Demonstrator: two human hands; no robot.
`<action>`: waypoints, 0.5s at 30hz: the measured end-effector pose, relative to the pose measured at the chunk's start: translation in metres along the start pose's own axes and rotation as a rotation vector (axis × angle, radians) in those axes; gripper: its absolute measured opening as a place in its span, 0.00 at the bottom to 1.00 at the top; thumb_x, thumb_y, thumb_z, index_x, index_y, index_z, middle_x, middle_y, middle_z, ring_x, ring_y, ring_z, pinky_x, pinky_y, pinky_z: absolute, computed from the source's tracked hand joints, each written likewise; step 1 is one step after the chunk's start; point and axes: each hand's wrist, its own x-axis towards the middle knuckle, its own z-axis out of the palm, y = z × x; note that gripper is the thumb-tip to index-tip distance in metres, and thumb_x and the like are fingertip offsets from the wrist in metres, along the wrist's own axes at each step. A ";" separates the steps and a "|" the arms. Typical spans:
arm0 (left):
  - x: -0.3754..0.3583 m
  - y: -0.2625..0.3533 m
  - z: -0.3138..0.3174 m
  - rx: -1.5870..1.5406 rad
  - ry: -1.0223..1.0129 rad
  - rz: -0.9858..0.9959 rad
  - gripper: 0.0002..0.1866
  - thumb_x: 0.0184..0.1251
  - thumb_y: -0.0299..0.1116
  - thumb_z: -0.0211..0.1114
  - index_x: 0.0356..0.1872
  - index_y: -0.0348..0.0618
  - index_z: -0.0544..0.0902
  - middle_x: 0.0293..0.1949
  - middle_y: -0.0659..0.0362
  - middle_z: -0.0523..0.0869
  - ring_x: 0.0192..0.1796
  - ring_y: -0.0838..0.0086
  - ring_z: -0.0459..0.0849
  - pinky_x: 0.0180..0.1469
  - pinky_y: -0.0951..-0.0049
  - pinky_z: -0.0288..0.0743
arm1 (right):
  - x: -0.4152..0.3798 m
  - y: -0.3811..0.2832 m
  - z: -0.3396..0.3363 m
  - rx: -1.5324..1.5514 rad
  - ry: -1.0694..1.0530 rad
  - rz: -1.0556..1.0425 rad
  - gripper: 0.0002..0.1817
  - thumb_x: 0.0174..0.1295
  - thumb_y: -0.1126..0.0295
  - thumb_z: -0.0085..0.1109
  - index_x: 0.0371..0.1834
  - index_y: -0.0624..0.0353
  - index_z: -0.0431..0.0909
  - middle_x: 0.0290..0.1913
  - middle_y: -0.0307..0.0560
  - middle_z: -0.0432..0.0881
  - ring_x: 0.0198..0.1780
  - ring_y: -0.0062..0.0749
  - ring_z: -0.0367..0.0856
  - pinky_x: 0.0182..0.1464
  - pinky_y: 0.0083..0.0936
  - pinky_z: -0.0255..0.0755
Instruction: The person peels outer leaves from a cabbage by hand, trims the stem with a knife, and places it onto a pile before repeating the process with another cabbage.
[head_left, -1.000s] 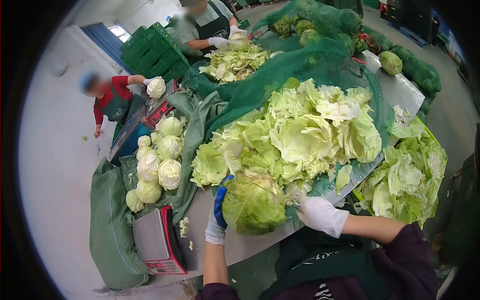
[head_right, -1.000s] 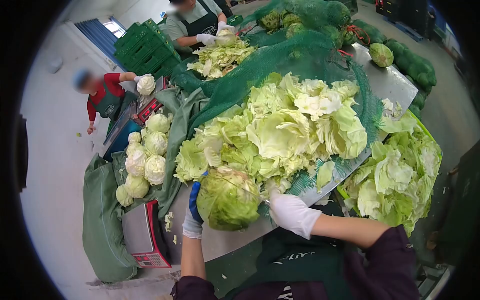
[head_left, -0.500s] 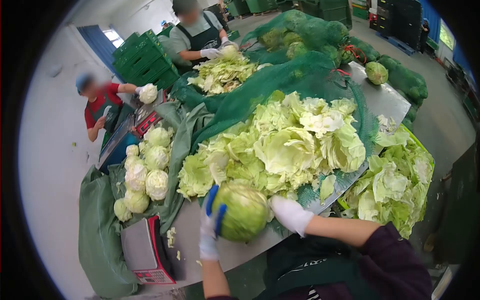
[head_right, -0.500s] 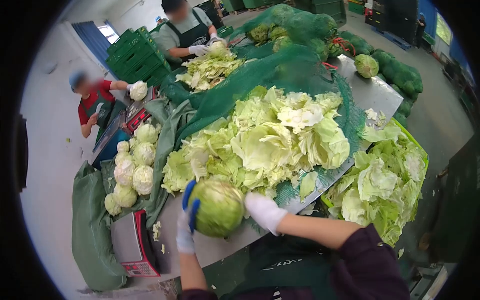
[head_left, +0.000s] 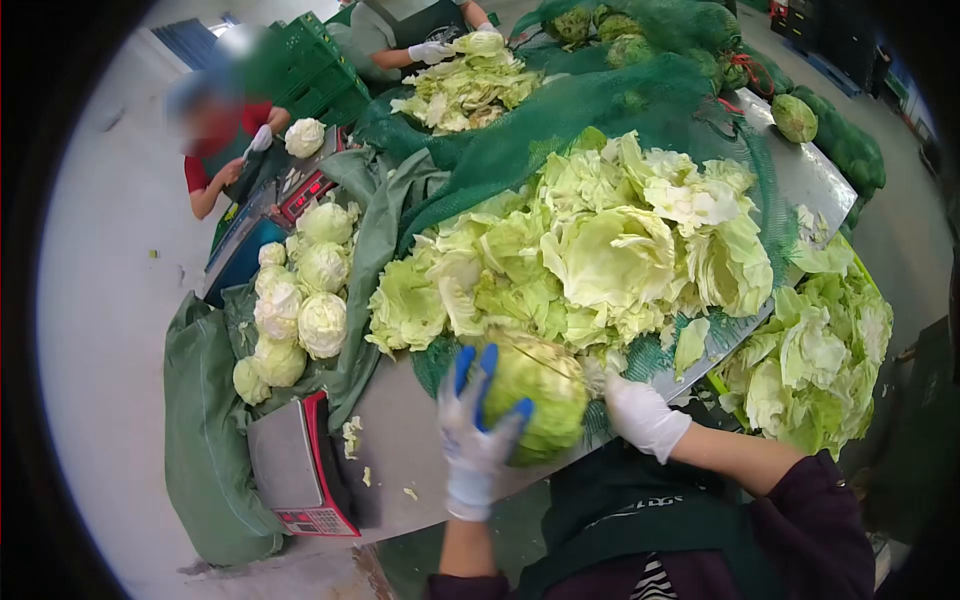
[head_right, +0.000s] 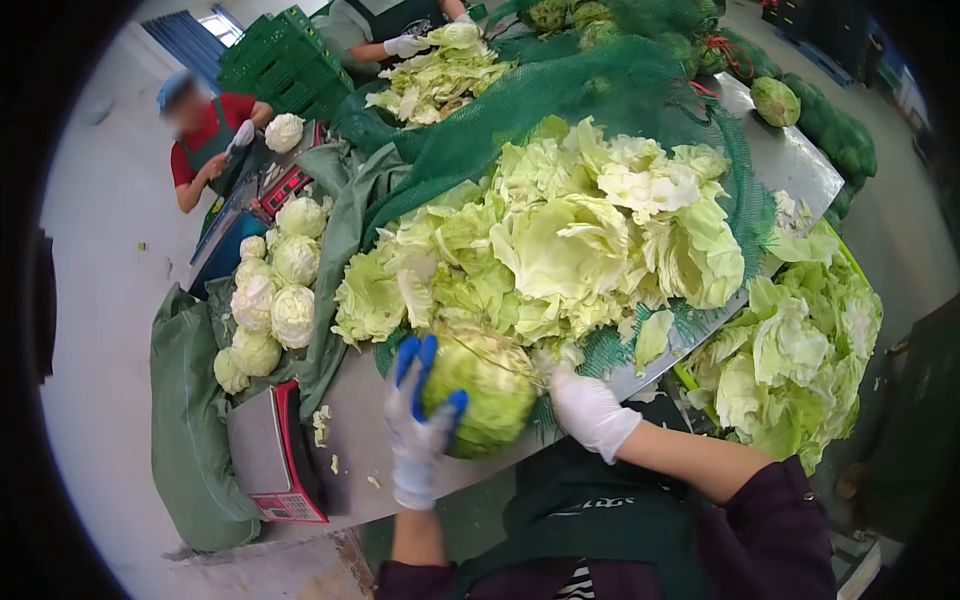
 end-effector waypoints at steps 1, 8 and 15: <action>0.011 -0.024 -0.006 -0.217 -0.078 -0.034 0.36 0.51 0.47 0.70 0.62 0.43 0.74 0.61 0.45 0.73 0.66 0.56 0.68 0.67 0.62 0.60 | 0.010 -0.002 0.011 0.000 -0.013 -0.003 0.12 0.53 0.80 0.50 0.41 0.71 0.71 0.35 0.67 0.79 0.23 0.51 0.81 0.28 0.40 0.75; 0.071 -0.098 -0.024 -0.735 -0.333 -0.225 0.28 0.67 0.46 0.54 0.63 0.41 0.72 0.62 0.53 0.74 0.63 0.68 0.70 0.65 0.71 0.61 | 0.067 -0.031 0.046 -0.010 0.273 -0.109 0.03 0.55 0.78 0.50 0.32 0.64 0.72 0.28 0.59 0.79 0.22 0.42 0.82 0.24 0.34 0.75; 0.016 0.015 0.000 0.149 -0.023 -0.079 0.26 0.61 0.36 0.64 0.61 0.40 0.75 0.59 0.55 0.77 0.62 0.70 0.72 0.64 0.69 0.64 | 0.027 0.007 0.020 0.091 0.109 0.027 0.05 0.56 0.79 0.50 0.35 0.67 0.71 0.28 0.60 0.80 0.30 0.52 0.83 0.34 0.41 0.77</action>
